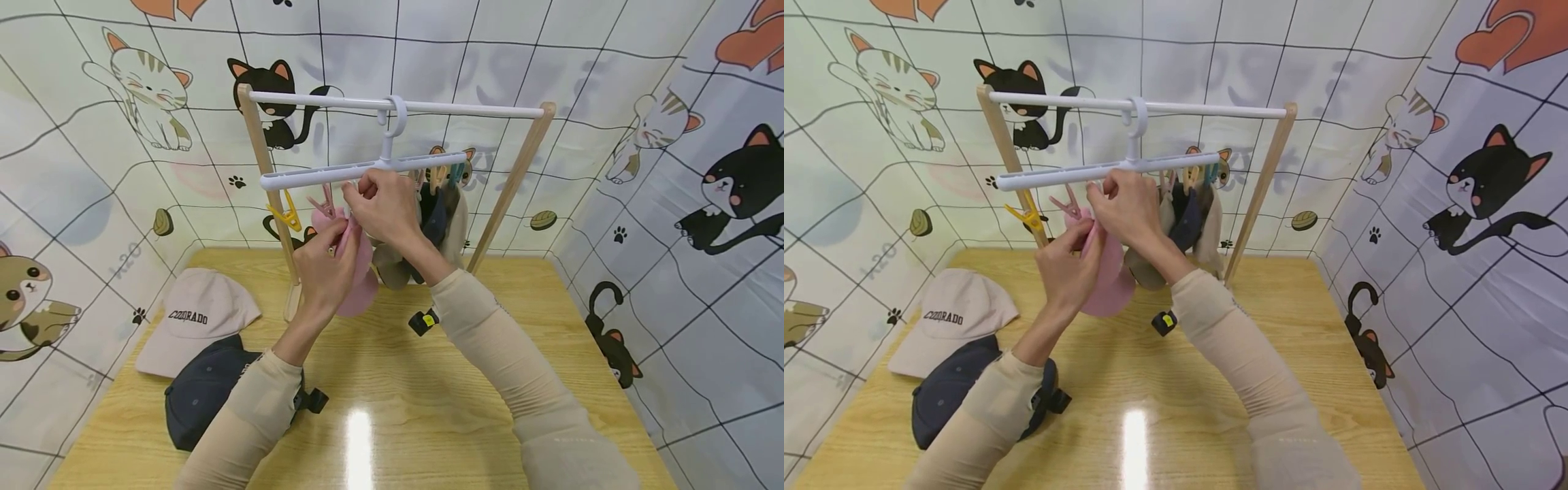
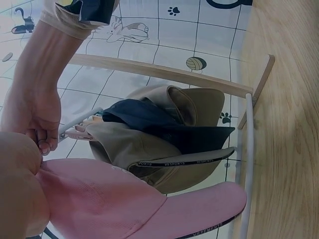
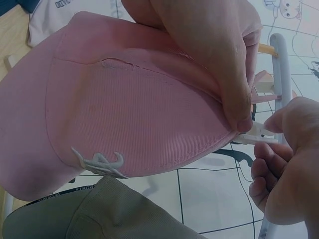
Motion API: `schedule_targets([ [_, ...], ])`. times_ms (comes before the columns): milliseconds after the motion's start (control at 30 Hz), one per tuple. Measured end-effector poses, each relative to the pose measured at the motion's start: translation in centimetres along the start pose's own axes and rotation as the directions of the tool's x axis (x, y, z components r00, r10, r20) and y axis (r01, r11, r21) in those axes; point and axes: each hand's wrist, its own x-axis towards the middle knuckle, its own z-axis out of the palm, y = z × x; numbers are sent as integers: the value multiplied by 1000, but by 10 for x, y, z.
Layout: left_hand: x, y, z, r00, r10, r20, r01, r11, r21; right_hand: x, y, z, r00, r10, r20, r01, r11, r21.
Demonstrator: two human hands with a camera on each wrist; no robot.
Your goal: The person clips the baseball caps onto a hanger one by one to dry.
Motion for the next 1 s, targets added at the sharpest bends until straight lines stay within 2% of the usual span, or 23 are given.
schedule_targets([
  [167,1,2,1,1000,-4,-4,4,1000,19,0,0,0,1000,1,1,-1,1000,2],
  [567,3,2,4,998,-14,-66,15,1000,15,1,-2,2,1000,-8,5,8,1000,-17],
  [1000,2,3,9,999,-24,-49,24,1000,0,1,-2,0,1000,-11,13,11,1000,-27],
])
